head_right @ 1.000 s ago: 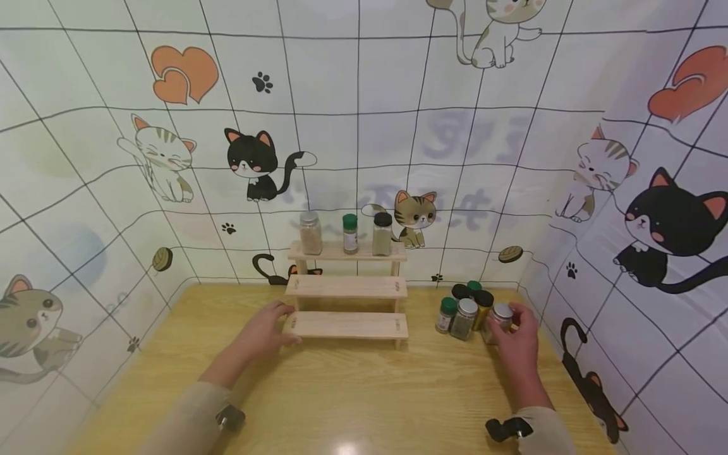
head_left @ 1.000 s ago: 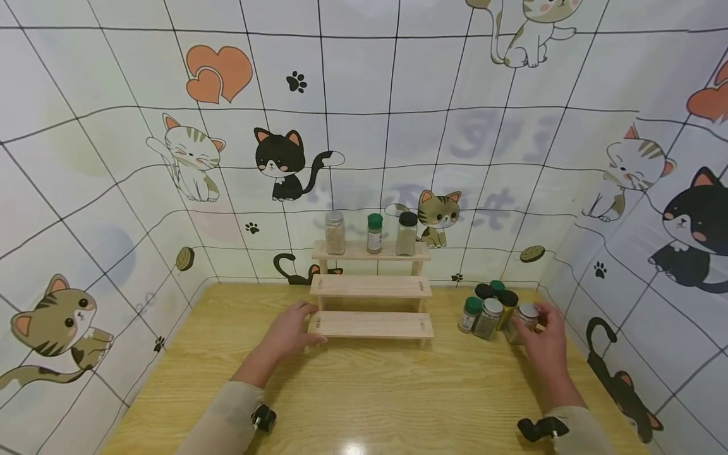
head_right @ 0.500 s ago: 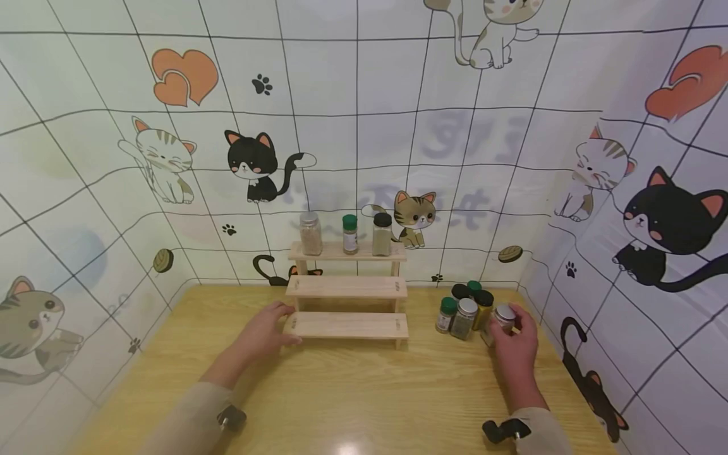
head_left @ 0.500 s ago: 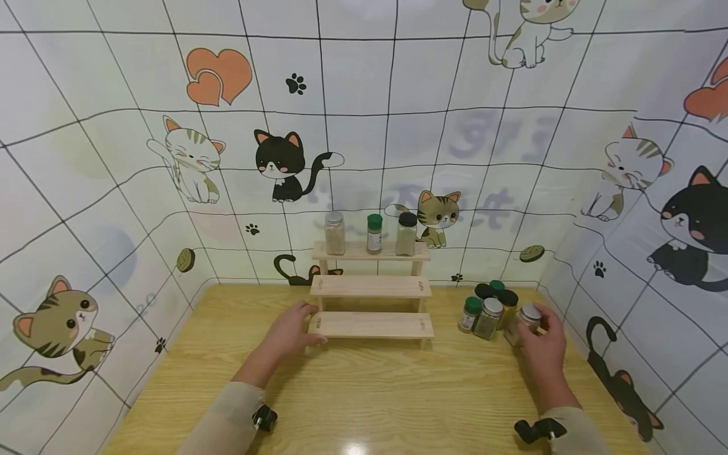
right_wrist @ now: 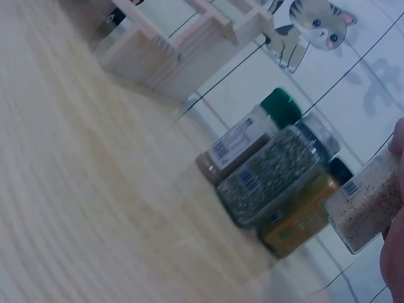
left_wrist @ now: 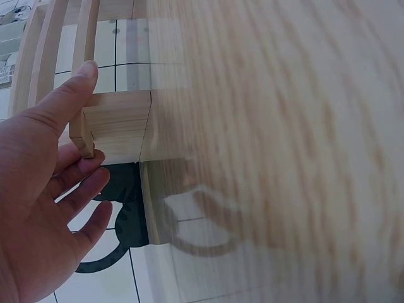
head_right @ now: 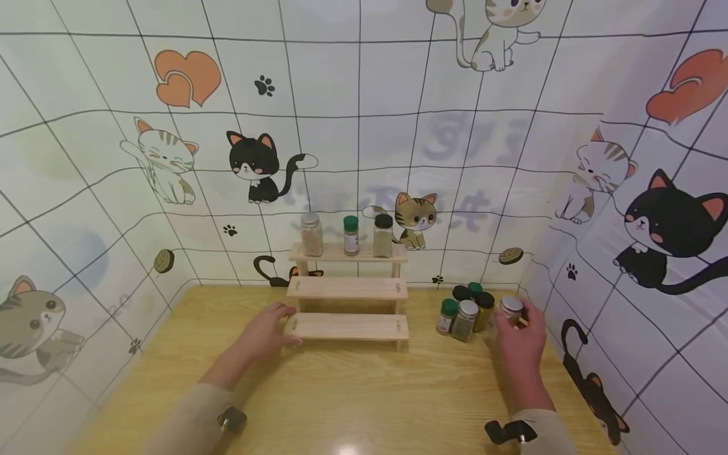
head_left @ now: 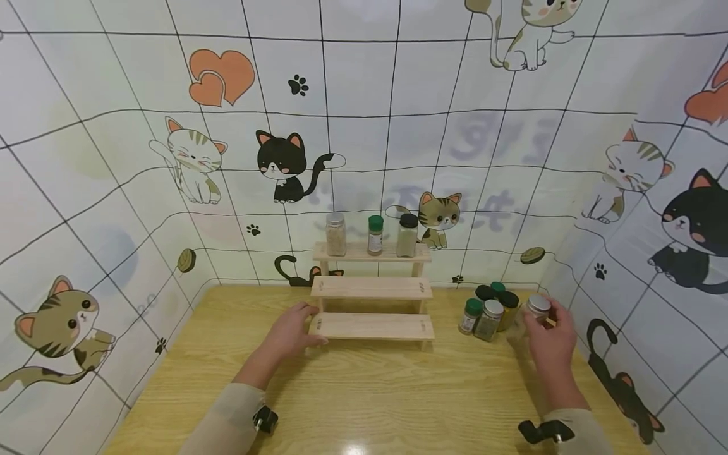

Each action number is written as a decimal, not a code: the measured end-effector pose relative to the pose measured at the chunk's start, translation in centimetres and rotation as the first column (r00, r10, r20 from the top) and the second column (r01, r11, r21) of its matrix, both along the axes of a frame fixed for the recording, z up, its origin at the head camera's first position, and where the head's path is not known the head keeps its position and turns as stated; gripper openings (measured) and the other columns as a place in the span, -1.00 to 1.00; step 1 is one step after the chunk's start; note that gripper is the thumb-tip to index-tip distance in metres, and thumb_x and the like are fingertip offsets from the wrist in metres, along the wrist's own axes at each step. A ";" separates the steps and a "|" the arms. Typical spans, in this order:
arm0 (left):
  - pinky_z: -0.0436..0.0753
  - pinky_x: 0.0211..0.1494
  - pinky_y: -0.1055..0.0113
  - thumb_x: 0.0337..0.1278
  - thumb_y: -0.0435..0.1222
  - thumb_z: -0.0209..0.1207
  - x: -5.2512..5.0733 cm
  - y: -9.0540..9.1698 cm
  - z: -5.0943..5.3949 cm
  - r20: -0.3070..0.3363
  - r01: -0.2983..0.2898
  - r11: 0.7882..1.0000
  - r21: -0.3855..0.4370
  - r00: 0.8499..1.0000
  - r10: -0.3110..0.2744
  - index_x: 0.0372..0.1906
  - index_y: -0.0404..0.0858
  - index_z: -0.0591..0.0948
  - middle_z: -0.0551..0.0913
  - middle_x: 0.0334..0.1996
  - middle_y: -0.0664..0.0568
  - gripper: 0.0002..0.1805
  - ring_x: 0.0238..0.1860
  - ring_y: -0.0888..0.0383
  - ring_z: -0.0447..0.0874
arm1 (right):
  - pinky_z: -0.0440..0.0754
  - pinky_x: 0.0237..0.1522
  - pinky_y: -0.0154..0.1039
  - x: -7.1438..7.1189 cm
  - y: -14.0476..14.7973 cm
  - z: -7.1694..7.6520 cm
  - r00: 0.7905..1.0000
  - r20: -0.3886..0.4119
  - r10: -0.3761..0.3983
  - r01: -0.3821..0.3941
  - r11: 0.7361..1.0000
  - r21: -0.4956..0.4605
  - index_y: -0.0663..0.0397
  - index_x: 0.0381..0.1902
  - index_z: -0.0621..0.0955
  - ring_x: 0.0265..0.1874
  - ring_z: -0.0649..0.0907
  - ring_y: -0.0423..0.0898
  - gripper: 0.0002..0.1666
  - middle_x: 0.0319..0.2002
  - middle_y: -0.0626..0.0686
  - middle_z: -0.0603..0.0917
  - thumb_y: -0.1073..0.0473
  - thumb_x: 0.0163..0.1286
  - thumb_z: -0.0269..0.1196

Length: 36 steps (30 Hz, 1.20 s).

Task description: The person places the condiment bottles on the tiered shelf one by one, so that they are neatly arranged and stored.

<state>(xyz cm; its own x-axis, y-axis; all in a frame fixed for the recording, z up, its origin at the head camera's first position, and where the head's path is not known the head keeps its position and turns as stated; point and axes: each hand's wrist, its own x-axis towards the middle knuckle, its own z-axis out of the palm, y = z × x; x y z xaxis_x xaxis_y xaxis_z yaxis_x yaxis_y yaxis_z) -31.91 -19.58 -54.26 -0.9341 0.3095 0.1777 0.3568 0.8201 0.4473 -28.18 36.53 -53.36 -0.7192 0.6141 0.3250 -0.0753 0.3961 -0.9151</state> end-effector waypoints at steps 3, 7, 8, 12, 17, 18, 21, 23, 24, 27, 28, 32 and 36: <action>0.66 0.37 -0.17 0.08 0.03 0.69 -0.1 0.0 -0.1 0.008 -0.012 1.000 0.001 1.000 0.012 0.39 -0.31 0.65 0.65 0.26 -0.13 -0.15 0.28 -0.22 0.68 | 0.54 0.17 -0.42 0.0 0.0 1.1 0.999 -0.030 0.011 -0.010 0.999 0.030 0.11 0.51 0.58 0.08 0.47 -0.35 -0.33 0.13 -0.23 0.53 0.16 0.50 0.47; 0.66 0.36 -0.18 0.07 0.04 0.69 0.0 0.0 0.0 0.014 -0.015 1.000 0.003 1.000 0.015 0.39 -0.32 0.65 0.65 0.27 -0.14 -0.14 0.28 -0.23 0.68 | 0.56 0.18 -0.42 0.3 -0.6 2.5 0.999 -0.036 0.035 -0.034 0.998 0.049 0.05 0.53 0.59 0.09 0.50 -0.36 -0.33 0.13 -0.24 0.54 0.15 0.52 0.47; 0.66 0.35 -0.19 0.07 0.03 0.69 0.1 0.1 0.0 0.014 -0.012 1.000 0.005 1.000 0.012 0.38 -0.33 0.65 0.65 0.26 -0.14 -0.14 0.27 -0.24 0.68 | 0.57 0.20 -0.43 0.4 -0.7 2.9 0.999 -0.034 0.040 -0.038 0.998 0.051 0.04 0.53 0.58 0.11 0.51 -0.34 -0.33 0.14 -0.22 0.55 0.14 0.53 0.47; 0.67 0.34 -0.20 0.07 0.02 0.70 0.1 0.1 0.0 0.015 -0.009 1.000 0.008 1.000 0.008 0.38 -0.33 0.66 0.65 0.26 -0.15 -0.14 0.27 -0.25 0.68 | 0.63 0.19 -0.48 0.7 -1.5 4.1 0.997 -0.016 0.070 -0.070 0.997 0.026 -0.02 0.56 0.57 0.18 0.57 -0.23 -0.30 0.20 -0.15 0.58 0.11 0.53 0.49; 0.66 0.36 -0.17 0.08 0.03 0.69 0.0 0.1 -0.1 0.022 -0.021 1.000 0.010 1.000 0.021 0.39 -0.30 0.65 0.65 0.28 -0.12 -0.15 0.29 -0.22 0.68 | 0.64 0.08 -0.57 0.8 -2.5 5.6 0.993 0.004 0.115 -0.115 0.993 -0.008 -0.07 0.57 0.58 0.20 0.64 -0.16 -0.28 0.20 -0.17 0.60 0.09 0.52 0.51; 0.67 0.36 -0.17 0.07 0.03 0.69 0.0 0.1 -0.2 0.019 -0.021 1.000 0.011 1.000 0.021 0.39 -0.30 0.66 0.65 0.28 -0.12 -0.15 0.28 -0.22 0.68 | 0.63 0.06 -0.58 0.7 -2.7 5.8 0.992 0.004 0.124 -0.124 0.992 -0.009 -0.06 0.57 0.58 0.19 0.66 -0.17 -0.28 0.21 -0.15 0.61 0.09 0.52 0.51; 0.67 0.35 -0.17 0.06 0.03 0.70 0.0 0.1 -0.2 0.014 -0.018 1.000 0.011 1.000 0.018 0.38 -0.29 0.66 0.65 0.27 -0.12 -0.15 0.27 -0.22 0.68 | 0.63 0.03 -0.60 0.5 -3.4 6.3 0.989 -0.006 0.146 -0.146 0.989 -0.003 -0.05 0.56 0.59 0.12 0.68 -0.26 -0.28 0.23 -0.08 0.64 0.12 0.51 0.52; 0.67 0.34 -0.17 0.06 0.03 0.70 0.0 0.1 -0.1 0.013 -0.016 1.000 0.013 1.000 0.015 0.37 -0.30 0.66 0.66 0.26 -0.12 -0.15 0.27 -0.22 0.69 | 0.63 0.01 -0.60 0.4 -3.9 6.6 0.987 -0.017 0.160 -0.160 0.987 0.000 -0.04 0.56 0.59 0.07 0.68 -0.32 -0.28 0.25 -0.03 0.66 0.13 0.51 0.53; 0.67 0.34 -0.17 0.06 0.03 0.70 0.0 0.1 0.0 0.013 -0.016 1.000 0.012 1.000 0.016 0.37 -0.30 0.66 0.66 0.26 -0.12 -0.15 0.27 -0.22 0.69 | 0.63 0.01 -0.61 0.3 -4.1 6.7 0.985 -0.025 0.170 -0.170 0.985 0.002 -0.04 0.55 0.60 0.06 0.68 -0.34 -0.29 0.25 -0.02 0.67 0.15 0.50 0.53; 0.67 0.35 -0.17 0.07 0.02 0.70 0.1 0.2 0.1 0.017 -0.018 1.000 0.009 1.000 0.017 0.38 -0.30 0.66 0.65 0.26 -0.12 -0.16 0.28 -0.22 0.68 | 0.64 0.01 -0.59 -0.1 -4.9 7.0 0.978 -0.036 0.208 -0.208 0.978 -0.010 -0.06 0.55 0.60 0.05 0.70 -0.36 -0.30 0.25 -0.04 0.69 0.16 0.51 0.52; 0.67 0.34 -0.17 0.06 0.02 0.70 0.2 0.2 0.2 0.016 -0.017 1.000 0.008 1.000 0.017 0.37 -0.31 0.66 0.66 0.26 -0.12 -0.16 0.27 -0.22 0.69 | 0.65 0.03 -0.58 -0.1 -5.2 7.2 0.974 -0.038 0.222 -0.223 0.975 -0.013 -0.05 0.54 0.60 0.07 0.70 -0.34 -0.31 0.26 -0.04 0.69 0.16 0.51 0.52; 0.67 0.34 -0.19 0.07 0.02 0.70 0.2 0.2 0.3 0.020 -0.019 1.000 0.001 1.000 0.019 0.38 -0.31 0.66 0.65 0.26 -0.13 -0.16 0.27 -0.23 0.68 | 0.64 0.08 -0.54 -0.5 -6.5 7.6 0.961 -0.032 0.276 -0.277 0.961 0.000 -0.03 0.55 0.59 0.12 0.70 -0.33 -0.33 0.31 -0.01 0.70 0.15 0.55 0.48; 0.67 0.34 -0.19 0.06 0.02 0.70 0.2 0.2 0.3 0.023 -0.025 1.000 -0.003 0.999 0.025 0.38 -0.31 0.66 0.65 0.27 -0.14 -0.15 0.27 -0.24 0.68 | 0.64 0.08 -0.55 -1.1 -8.0 8.1 0.945 -0.030 0.324 -0.324 0.946 0.027 0.01 0.54 0.58 0.10 0.70 -0.33 -0.35 0.34 0.09 0.69 0.16 0.57 0.46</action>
<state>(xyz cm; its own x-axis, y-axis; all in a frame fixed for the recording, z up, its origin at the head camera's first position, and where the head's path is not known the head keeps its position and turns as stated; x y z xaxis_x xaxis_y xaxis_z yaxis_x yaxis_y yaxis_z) -31.76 -19.34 -53.93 -0.9454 0.2866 0.1550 0.3258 0.8297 0.4533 -29.25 28.54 -45.26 -0.8665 0.3424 0.3633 -0.2338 0.3648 -0.9013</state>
